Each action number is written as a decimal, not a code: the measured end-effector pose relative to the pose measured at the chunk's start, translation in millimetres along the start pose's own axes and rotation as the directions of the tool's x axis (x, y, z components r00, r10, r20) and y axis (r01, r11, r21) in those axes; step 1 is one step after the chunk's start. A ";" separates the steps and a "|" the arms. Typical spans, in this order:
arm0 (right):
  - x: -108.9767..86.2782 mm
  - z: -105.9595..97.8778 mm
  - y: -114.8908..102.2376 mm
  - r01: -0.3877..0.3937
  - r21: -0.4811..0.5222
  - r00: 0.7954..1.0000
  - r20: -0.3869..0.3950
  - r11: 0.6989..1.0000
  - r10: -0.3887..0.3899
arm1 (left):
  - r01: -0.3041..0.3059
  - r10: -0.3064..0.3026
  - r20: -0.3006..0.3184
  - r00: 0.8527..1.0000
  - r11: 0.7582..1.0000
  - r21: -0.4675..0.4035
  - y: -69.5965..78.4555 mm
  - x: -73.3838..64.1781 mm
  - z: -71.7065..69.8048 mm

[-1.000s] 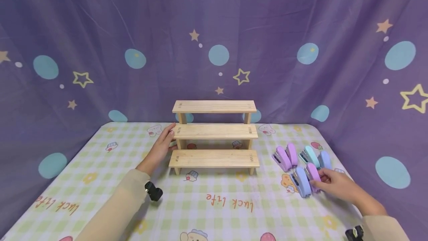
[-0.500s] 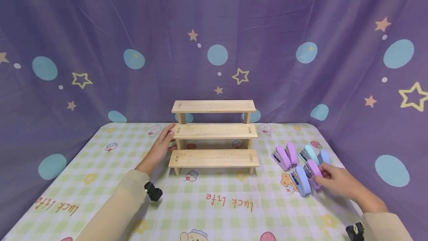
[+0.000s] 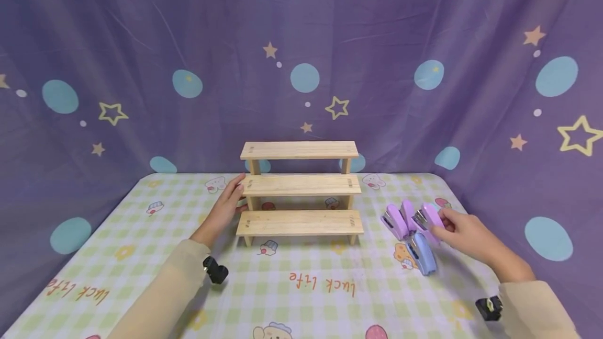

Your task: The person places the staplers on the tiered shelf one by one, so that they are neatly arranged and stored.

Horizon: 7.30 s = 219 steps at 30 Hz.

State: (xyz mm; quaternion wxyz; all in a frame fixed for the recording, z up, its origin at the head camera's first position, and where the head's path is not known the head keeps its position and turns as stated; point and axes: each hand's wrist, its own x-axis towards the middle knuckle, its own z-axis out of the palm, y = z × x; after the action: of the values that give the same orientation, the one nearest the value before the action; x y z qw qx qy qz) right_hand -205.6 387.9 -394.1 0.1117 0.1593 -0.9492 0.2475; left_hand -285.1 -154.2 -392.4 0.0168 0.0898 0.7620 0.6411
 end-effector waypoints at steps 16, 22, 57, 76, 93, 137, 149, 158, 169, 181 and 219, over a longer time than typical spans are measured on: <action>62.8 -0.3 -62.0 0.103 0.035 0.995 0.015 0.994 -0.103 | -0.062 0.062 -0.021 0.998 0.998 0.019 -30.6 17.1 0.9; 87.2 -0.6 -91.7 0.114 0.048 0.992 0.042 0.992 -0.116 | -0.049 0.050 -0.019 0.999 0.998 0.024 -28.8 17.2 0.7; 224.6 92.2 -218.5 0.091 0.443 0.988 -0.149 0.892 -0.027 | -0.040 0.041 -0.028 0.999 0.999 0.024 -26.4 12.7 0.0; 258.2 114.4 -231.5 0.014 0.447 0.993 -0.108 0.894 0.038 | -0.049 0.049 -0.055 0.997 0.999 0.011 -28.7 13.3 0.6; 261.9 121.9 -240.9 -0.025 0.420 0.990 -0.116 0.907 0.081 | -0.031 0.032 -0.065 0.997 0.999 0.011 -29.9 14.3 1.1; 225.6 91.9 -220.5 -0.008 0.409 1.000 -0.020 0.913 0.017 | -0.025 0.025 -0.046 0.999 1.000 0.006 -29.3 13.6 -0.4; 184.8 64.3 -173.3 -0.012 0.309 1.000 -0.008 0.951 0.015 | -0.036 0.037 -0.063 0.997 0.999 0.017 -31.4 12.8 2.3; 142.9 39.3 -123.8 -0.028 0.232 0.999 -0.011 0.972 0.031 | -0.035 0.037 -0.062 0.997 0.999 0.038 -29.5 11.0 4.4; 89.4 25.1 -78.2 -0.066 0.135 0.997 -0.024 0.989 0.070 | -0.032 0.034 -0.066 0.997 0.999 0.027 -29.6 13.3 3.0; 37.1 29.1 -36.8 -0.078 0.114 0.996 0.052 0.990 0.073 | -0.035 0.037 -0.071 0.997 0.999 0.028 -27.4 12.6 2.5; -18.6 33.5 10.0 -0.166 0.287 0.923 0.383 0.943 0.045 | -0.033 0.036 -0.073 0.997 0.999 0.043 -27.7 12.3 2.9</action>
State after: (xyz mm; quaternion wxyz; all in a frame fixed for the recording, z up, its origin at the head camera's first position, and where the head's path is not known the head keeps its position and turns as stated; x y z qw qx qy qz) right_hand -196.5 383.7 -432.4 -0.1100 0.1669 -0.9087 0.3664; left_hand -299.9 -153.9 -418.9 -0.0243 0.0793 0.7736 0.6283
